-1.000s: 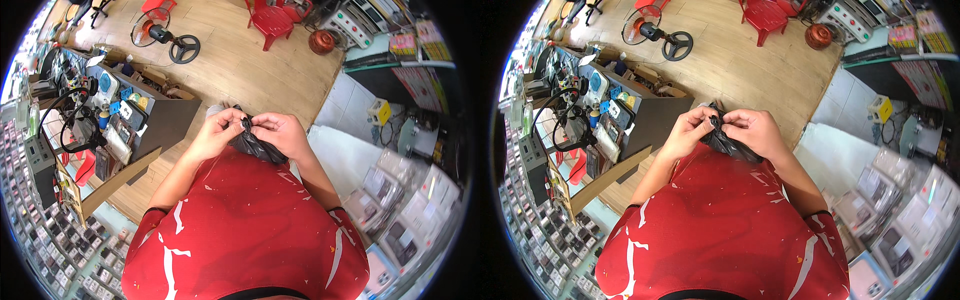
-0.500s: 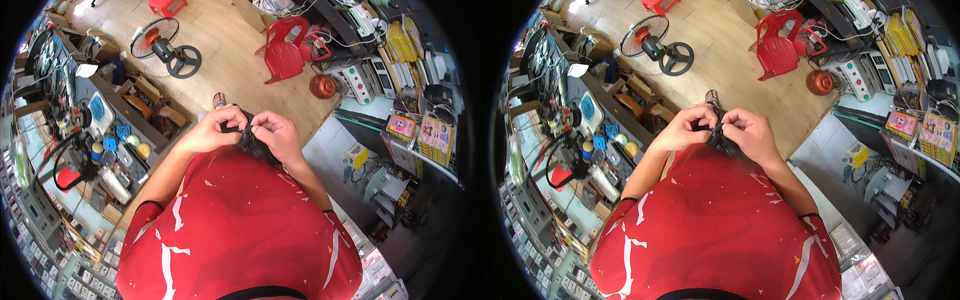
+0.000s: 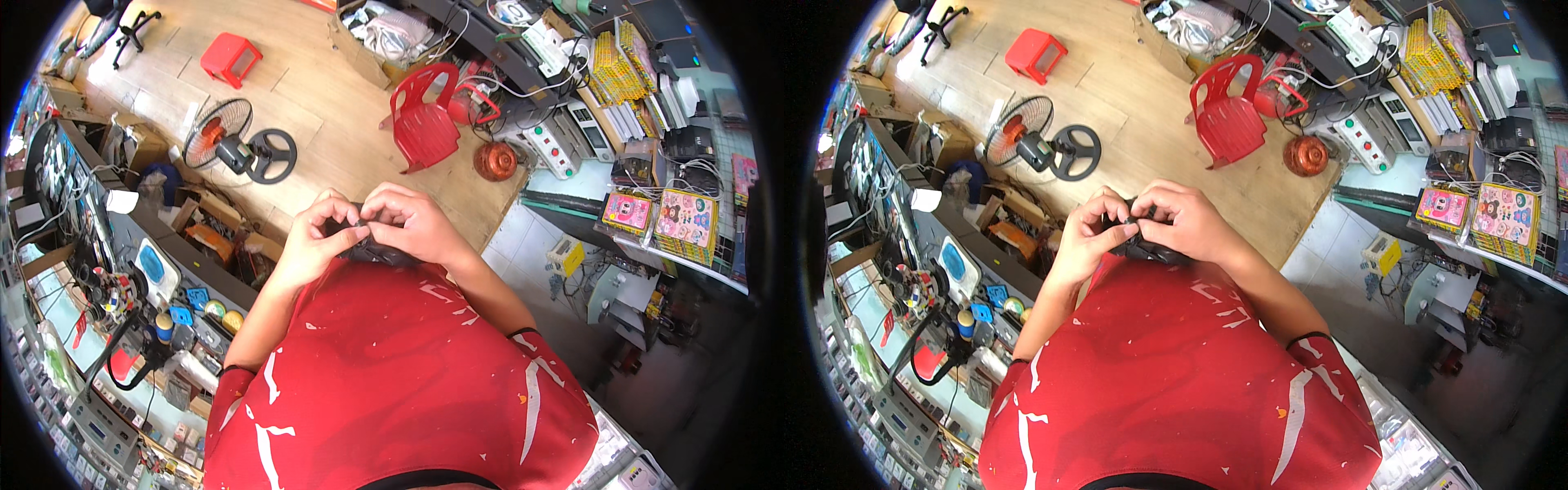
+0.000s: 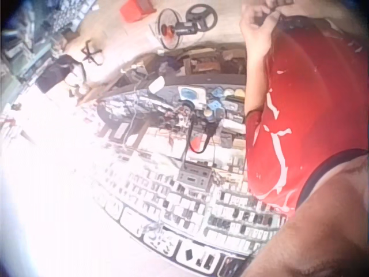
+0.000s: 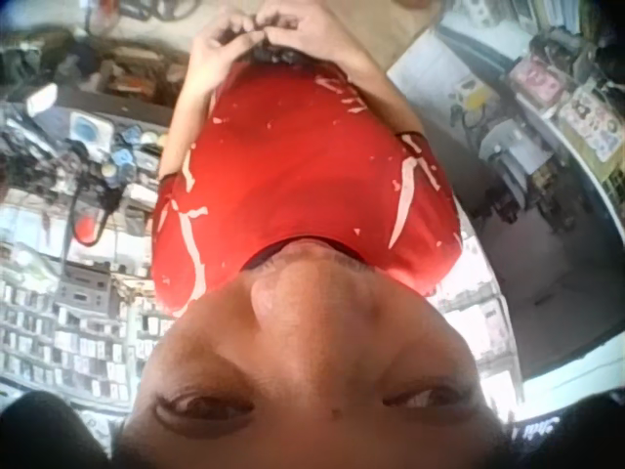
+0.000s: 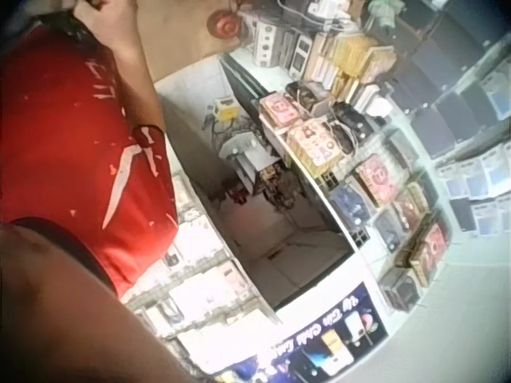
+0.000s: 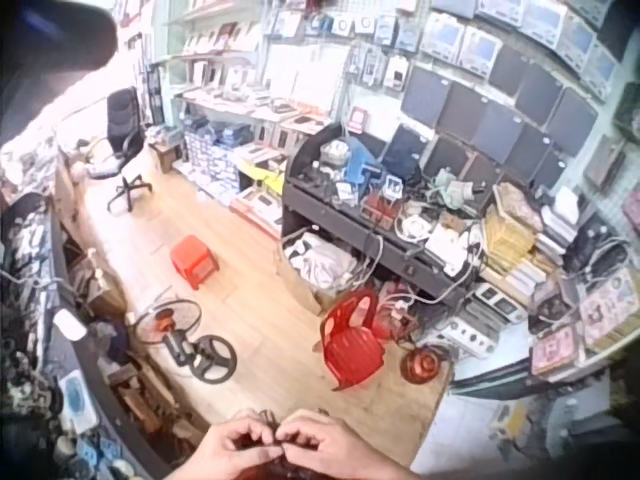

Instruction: The person retrieves a phone battery from a drawer, exchanges it with a delivery rider, then unpacks the battery and installs it into a disassembled smartphone. The person aligns and presses the battery into place inside the phone chassis.

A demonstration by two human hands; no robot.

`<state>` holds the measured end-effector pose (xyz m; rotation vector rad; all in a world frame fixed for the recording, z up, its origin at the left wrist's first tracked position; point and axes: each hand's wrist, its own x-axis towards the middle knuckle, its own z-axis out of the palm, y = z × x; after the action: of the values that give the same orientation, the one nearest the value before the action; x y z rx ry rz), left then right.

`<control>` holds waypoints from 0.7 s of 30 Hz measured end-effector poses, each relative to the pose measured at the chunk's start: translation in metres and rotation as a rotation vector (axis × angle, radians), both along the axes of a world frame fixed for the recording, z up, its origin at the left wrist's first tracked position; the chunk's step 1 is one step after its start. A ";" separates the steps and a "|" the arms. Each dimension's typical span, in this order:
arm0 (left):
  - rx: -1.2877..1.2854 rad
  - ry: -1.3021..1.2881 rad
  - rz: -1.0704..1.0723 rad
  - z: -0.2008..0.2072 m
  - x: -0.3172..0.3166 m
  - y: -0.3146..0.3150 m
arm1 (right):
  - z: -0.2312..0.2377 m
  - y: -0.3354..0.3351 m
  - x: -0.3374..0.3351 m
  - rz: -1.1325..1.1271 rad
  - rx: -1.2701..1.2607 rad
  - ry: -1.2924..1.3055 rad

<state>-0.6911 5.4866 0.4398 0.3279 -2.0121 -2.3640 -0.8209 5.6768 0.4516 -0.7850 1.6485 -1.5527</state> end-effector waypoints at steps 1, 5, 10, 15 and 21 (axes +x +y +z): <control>0.030 -0.005 0.012 -0.001 -0.004 0.000 | 0.002 -0.002 -0.007 -0.008 -0.006 0.047; 0.068 0.032 0.009 -0.002 -0.020 0.003 | 0.007 -0.005 -0.008 -0.069 0.009 0.251; 0.071 0.091 0.087 -0.012 -0.036 0.015 | 0.015 -0.005 -0.015 -0.146 -0.031 0.380; 0.149 0.083 0.162 -0.007 -0.068 0.027 | 0.003 0.017 -0.059 -0.067 -0.067 0.191; -0.016 0.158 0.106 -0.014 -0.100 0.032 | -0.021 0.012 -0.091 -0.170 -0.007 0.084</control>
<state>-0.7914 5.5182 0.4255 0.2326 -1.8934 -2.2342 -0.9119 5.6888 0.4303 -0.7383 1.8121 -1.6628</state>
